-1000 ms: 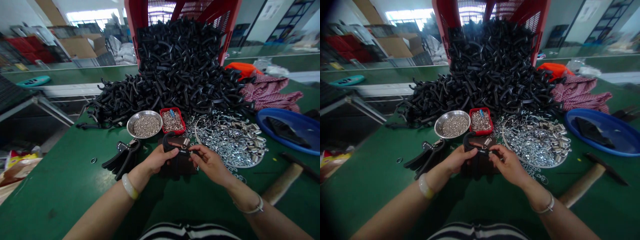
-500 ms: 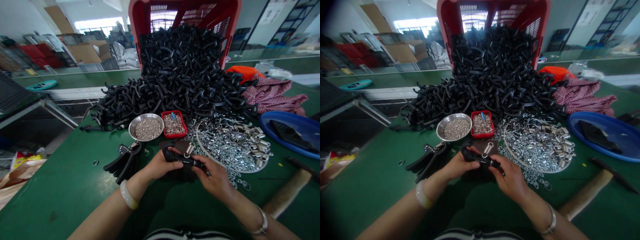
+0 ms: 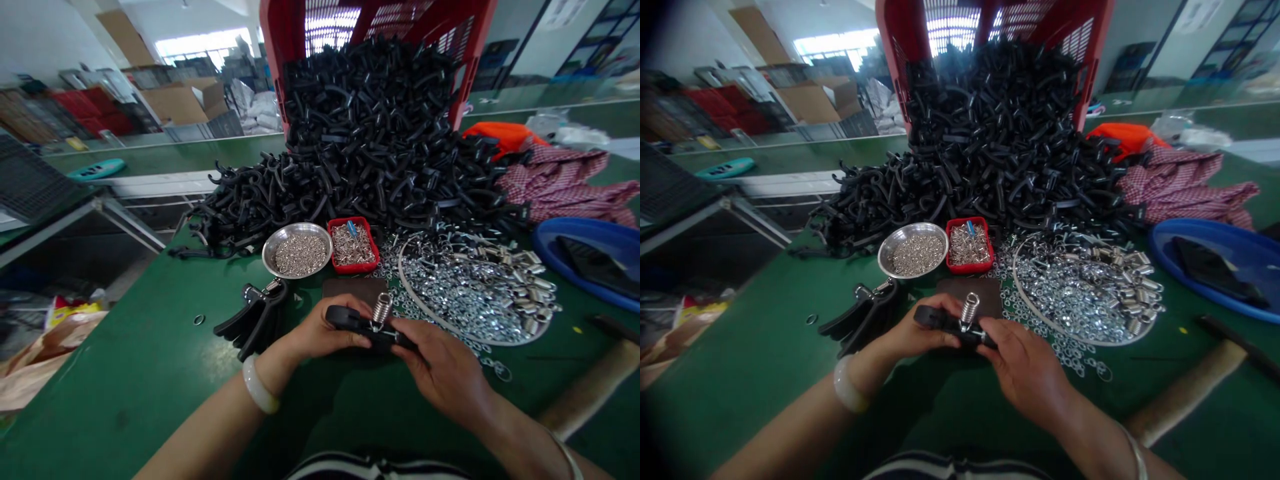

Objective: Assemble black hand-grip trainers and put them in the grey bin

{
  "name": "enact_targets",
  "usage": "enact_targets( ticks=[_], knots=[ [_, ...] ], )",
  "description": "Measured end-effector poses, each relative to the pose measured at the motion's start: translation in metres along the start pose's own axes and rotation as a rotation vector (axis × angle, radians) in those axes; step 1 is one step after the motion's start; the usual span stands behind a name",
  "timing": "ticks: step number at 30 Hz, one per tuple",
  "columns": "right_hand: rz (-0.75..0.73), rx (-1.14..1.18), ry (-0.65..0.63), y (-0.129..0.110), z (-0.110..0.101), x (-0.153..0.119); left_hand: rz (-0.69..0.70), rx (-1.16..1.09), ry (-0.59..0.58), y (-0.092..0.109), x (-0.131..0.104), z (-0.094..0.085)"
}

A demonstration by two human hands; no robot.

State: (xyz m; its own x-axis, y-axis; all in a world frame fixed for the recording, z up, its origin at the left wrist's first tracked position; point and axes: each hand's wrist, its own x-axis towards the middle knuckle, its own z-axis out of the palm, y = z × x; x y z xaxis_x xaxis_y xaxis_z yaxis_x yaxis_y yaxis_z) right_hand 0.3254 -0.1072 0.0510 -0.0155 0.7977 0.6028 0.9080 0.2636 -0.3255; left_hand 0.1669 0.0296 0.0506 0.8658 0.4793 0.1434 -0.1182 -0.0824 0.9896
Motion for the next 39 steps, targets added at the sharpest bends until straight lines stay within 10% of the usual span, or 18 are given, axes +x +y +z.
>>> enact_targets(
  ticks=[7, 14, 20, 29, 35, 39],
  knots=[
    [0.127, 0.156, -0.104, -0.001, -0.007, 0.006, -0.024, 0.011, 0.018, 0.001, 0.000, -0.001],
    [0.544, 0.584, -0.382, 0.010, 0.002, 0.004, -0.235, -0.138, 0.116, -0.009, -0.001, 0.012],
    [0.877, 0.990, -0.370, 0.016, 0.026, 0.000, -0.360, -0.041, 0.096, -0.011, 0.006, 0.008],
    [0.928, 1.136, -0.522, 0.035, 0.036, 0.013, -0.387, 0.110, -0.112, -0.007, 0.039, -0.018],
    [0.513, 0.622, -0.429, 0.045, 0.012, 0.015, -0.404, 0.263, -0.031, 0.007, 0.042, -0.015],
    [0.563, 0.558, -0.483, 0.058, -0.010, 0.002, -0.371, 0.424, 0.321, 0.020, 0.037, -0.033]
  ],
)
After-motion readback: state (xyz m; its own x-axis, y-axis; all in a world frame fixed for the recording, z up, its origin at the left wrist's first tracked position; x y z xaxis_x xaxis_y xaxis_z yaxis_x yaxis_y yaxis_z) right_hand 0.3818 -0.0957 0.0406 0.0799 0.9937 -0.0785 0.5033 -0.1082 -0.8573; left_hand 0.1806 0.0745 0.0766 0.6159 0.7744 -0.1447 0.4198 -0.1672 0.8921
